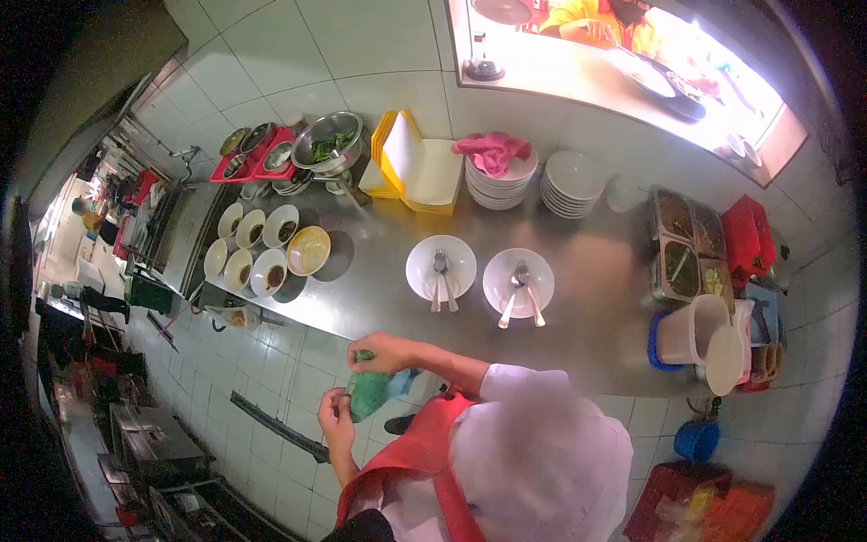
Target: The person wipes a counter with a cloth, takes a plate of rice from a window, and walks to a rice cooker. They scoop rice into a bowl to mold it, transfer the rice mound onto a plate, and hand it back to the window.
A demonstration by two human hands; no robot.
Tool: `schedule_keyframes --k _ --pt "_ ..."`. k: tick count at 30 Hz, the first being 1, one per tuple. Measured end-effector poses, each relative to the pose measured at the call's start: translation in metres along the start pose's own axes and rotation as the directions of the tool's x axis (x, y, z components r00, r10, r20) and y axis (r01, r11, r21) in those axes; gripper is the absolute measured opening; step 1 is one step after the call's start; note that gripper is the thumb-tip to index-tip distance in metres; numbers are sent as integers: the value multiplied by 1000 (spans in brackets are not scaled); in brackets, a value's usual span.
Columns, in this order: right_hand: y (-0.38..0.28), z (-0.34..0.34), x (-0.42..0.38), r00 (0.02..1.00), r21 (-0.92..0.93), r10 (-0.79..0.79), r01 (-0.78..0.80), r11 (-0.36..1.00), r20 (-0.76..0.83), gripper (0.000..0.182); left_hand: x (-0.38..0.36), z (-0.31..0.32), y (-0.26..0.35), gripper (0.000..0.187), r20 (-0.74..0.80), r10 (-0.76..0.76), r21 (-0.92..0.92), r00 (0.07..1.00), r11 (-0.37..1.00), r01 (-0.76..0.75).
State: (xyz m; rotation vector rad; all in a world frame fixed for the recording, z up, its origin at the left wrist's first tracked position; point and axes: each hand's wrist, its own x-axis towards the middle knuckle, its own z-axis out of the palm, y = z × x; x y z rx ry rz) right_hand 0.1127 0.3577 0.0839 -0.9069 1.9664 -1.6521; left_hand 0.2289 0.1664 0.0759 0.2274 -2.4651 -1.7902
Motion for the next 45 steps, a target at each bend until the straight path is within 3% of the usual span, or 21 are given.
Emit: schedule_keyframes --k 4,11,13,15,18,23,25,29,31,39,45 --pt "3 -3 -2 998 41 -62 62 997 3 18 -6 -5 -4 9 127 -161 -1 979 987 162" --pt "-8 3 -9 994 57 -60 55 997 91 18 -19 9 0 13 298 -95 1 950 995 99" --pt "-14 3 -11 994 111 -39 27 994 106 21 -22 15 1 19 348 -150 196 925 977 84" --pt "-17 1 -13 994 118 -42 30 993 105 21 -25 20 -9 23 323 -115 195 939 979 53" --pt "-18 -8 -17 997 84 -51 45 995 61 22 -25 23 -3 22 279 -207 193 938 969 156" --pt "1 -15 -22 984 10 -136 138 990 -112 20 -14 10 -8 21 110 -80 53 991 996 75" --pt "6 -17 -24 996 19 -24 26 999 -86 21 -12 10 -3 19 73 -46 23 996 999 44" --pt "14 -13 -26 989 -11 -61 60 998 -136 23 -11 9 6 19 1 -148 62 989 987 148" --pt "11 -15 -28 995 1 6 -6 1000 -104 24 -11 11 6 20 -34 -205 76 978 975 207" --pt "18 -13 -25 994 -4 8 -8 1000 -110 23 -10 13 -10 10 -191 -59 -76 980 996 45" --pt "13 -14 -27 996 22 29 -27 999 -84 23 -8 7 -2 12 -197 14 -113 980 993 -37"
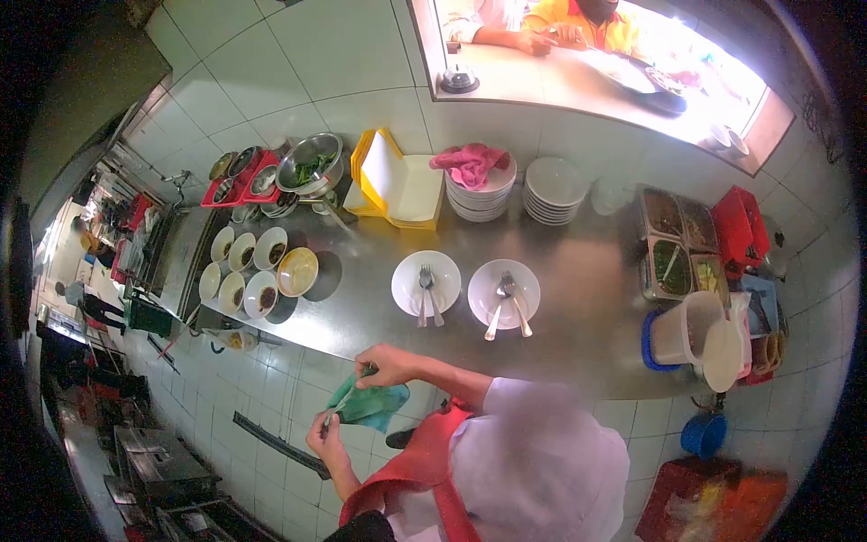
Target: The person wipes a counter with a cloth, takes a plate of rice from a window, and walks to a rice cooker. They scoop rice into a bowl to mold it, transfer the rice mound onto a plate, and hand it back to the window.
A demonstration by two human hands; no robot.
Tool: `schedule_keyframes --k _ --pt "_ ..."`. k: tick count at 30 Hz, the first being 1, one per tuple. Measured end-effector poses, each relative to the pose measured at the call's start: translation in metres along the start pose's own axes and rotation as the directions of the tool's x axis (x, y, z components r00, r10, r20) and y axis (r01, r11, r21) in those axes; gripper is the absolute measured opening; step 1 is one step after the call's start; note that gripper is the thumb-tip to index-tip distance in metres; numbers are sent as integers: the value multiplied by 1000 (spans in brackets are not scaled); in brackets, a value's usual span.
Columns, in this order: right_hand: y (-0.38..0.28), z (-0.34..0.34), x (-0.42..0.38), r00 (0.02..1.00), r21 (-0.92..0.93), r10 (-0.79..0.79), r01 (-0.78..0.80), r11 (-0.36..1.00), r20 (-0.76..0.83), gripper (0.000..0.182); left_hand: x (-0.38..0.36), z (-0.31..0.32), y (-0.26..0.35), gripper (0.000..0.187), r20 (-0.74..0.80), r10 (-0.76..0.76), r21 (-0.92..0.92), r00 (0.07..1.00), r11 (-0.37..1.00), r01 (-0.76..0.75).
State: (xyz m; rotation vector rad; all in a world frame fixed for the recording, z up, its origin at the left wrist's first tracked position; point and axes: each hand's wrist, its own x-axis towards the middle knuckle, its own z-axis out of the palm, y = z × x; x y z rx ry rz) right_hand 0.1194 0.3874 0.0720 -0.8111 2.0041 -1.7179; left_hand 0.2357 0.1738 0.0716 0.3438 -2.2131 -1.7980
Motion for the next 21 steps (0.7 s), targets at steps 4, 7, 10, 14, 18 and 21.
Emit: schedule_keyframes --k 4,7,10,14,18,21 --pt "5 0 0 999 -19 -42 43 999 23 22 2 -4 -1 15 9 43 3 999 999 -43" --pt "2 -1 0 999 -29 -18 19 999 35 21 3 -5 -6 14 -5 93 -24 996 995 -94" --pt "3 -1 2 998 -40 9 -7 999 59 22 2 -8 -7 11 -3 97 -32 995 995 -97" --pt "-5 -4 -1 979 -2 95 -96 995 180 24 0 -12 -11 7 7 50 -28 999 998 -50" --pt "12 2 0 913 -91 153 -128 988 379 32 -1 0 0 9 -4 67 -31 998 997 -67" --pt "19 6 3 845 -162 238 -182 970 478 36 -3 1 2 11 13 46 23 999 999 -46"
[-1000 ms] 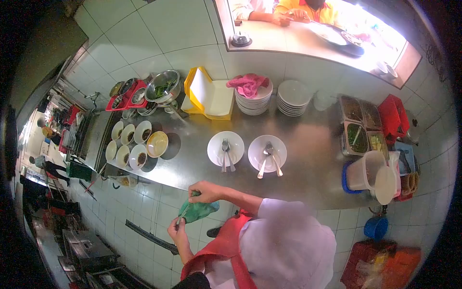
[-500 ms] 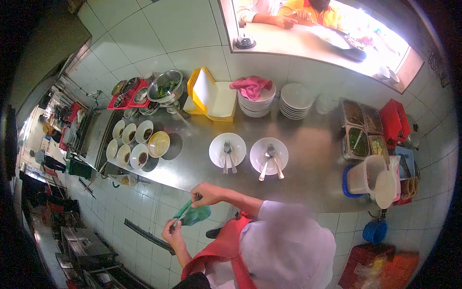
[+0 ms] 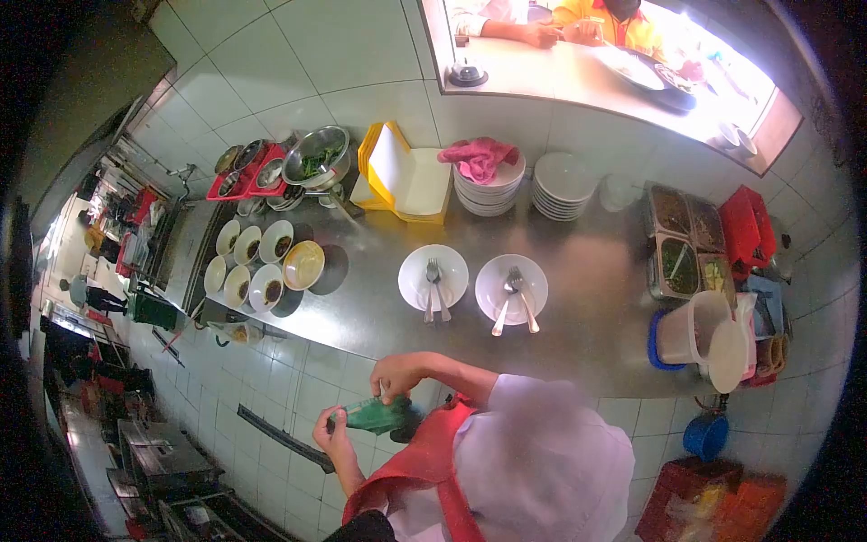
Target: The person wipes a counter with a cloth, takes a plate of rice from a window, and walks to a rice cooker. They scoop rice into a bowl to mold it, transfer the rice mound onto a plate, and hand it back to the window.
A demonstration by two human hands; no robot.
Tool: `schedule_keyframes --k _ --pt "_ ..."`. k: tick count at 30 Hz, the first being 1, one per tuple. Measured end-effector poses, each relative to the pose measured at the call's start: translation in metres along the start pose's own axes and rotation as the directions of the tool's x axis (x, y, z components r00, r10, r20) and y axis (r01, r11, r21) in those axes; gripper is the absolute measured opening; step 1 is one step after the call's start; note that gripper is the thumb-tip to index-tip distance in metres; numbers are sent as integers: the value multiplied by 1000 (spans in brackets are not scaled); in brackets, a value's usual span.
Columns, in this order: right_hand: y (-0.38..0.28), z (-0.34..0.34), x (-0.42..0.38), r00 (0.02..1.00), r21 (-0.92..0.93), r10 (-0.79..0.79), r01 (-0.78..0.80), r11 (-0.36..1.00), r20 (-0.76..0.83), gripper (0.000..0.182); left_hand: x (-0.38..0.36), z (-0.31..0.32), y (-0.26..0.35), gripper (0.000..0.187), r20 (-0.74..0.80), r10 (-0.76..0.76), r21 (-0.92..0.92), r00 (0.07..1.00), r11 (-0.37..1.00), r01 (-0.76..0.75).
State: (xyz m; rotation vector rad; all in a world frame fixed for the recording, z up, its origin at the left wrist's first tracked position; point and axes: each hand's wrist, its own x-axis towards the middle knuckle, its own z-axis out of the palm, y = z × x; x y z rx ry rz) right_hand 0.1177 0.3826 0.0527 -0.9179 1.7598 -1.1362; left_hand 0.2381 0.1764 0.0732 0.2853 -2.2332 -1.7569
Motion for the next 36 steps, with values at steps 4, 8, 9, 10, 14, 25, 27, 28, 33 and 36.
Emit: schedule_keyframes --k 4,8,9,10,14,25,27,28,33,36 --pt "9 5 4 980 -40 -152 148 988 -127 31 -2 0 -3 13 -69 -45 -20 997 999 44" --pt "-11 -5 -5 956 -44 -158 152 987 -248 32 0 -4 -4 19 -159 -91 -59 983 995 83" --pt "-13 -6 -6 939 -7 -166 172 985 -300 31 1 -6 -4 21 -173 -82 -58 982 996 73" --pt "-14 -5 -6 920 29 -171 193 981 -351 30 0 -9 -5 21 -173 -83 -56 981 996 75" --pt "-7 -2 -2 939 2 -128 135 991 -320 30 -2 -16 -9 22 -119 -141 53 983 988 148" --pt "0 6 2 936 -62 -138 125 990 -323 31 -5 -3 2 20 -106 -112 2 988 994 113" --pt "0 7 2 935 -57 -141 129 990 -327 31 -6 -3 -3 20 -116 -147 -20 982 989 145" --pt "0 7 2 933 -51 -143 134 990 -329 31 -6 -3 -4 20 -116 -146 -20 982 989 145" --pt "3 7 2 937 -38 -122 116 993 -327 31 -6 -3 -7 20 -115 -138 -15 984 990 138" --pt "7 9 4 935 -42 -127 120 992 -330 30 -6 -2 -7 19 -115 -131 -10 985 991 131"
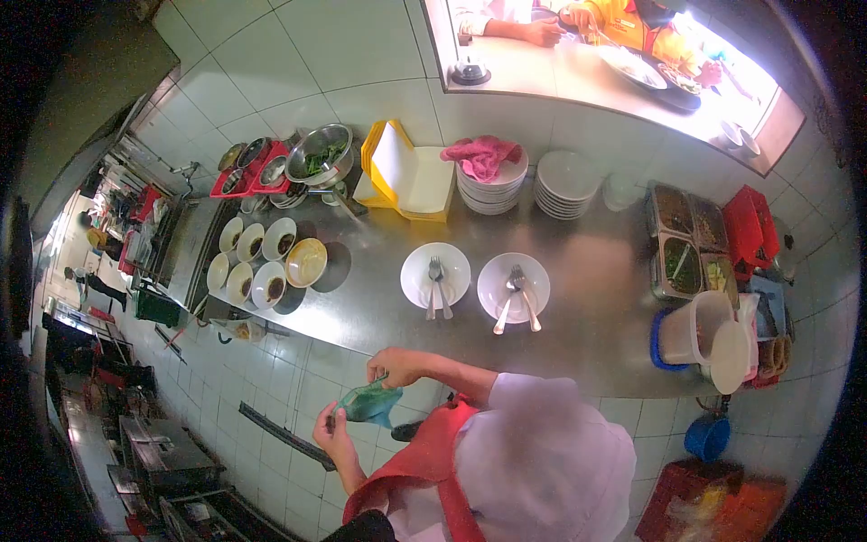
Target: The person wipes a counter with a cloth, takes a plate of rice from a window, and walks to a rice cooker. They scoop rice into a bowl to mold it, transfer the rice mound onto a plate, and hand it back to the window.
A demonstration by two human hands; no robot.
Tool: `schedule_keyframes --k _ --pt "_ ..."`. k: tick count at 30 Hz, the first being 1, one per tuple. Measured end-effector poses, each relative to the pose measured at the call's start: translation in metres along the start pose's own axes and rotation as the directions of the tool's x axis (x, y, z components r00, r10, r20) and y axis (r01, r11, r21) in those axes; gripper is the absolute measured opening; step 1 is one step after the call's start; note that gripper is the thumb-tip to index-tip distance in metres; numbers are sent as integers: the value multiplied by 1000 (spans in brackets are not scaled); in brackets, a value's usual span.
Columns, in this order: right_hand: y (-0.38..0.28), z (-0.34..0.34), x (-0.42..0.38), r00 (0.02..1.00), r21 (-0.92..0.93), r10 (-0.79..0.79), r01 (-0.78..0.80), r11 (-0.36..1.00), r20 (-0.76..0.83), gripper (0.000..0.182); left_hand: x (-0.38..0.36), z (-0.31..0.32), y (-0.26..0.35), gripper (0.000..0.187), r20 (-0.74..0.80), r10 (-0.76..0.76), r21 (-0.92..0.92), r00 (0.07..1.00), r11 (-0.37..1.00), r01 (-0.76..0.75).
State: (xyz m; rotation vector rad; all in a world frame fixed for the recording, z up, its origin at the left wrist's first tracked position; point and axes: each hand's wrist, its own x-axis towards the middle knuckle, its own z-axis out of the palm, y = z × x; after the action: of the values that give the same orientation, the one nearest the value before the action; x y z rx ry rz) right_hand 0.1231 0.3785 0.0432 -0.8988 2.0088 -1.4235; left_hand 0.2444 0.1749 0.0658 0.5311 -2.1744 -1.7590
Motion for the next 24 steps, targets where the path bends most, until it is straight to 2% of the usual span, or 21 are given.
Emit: schedule_keyframes --k 10,15,24 --pt "-6 -4 -3 999 -63 34 -32 998 36 31 0 2 3 20 1 -2 28 1000 1000 2" --pt "-1 -2 -2 999 -46 28 -26 999 44 32 1 2 -2 20 -4 -7 -21 1000 1000 7" --pt "2 -1 -1 999 -37 19 -18 999 32 29 1 1 -4 20 9 3 21 1000 1000 -3"
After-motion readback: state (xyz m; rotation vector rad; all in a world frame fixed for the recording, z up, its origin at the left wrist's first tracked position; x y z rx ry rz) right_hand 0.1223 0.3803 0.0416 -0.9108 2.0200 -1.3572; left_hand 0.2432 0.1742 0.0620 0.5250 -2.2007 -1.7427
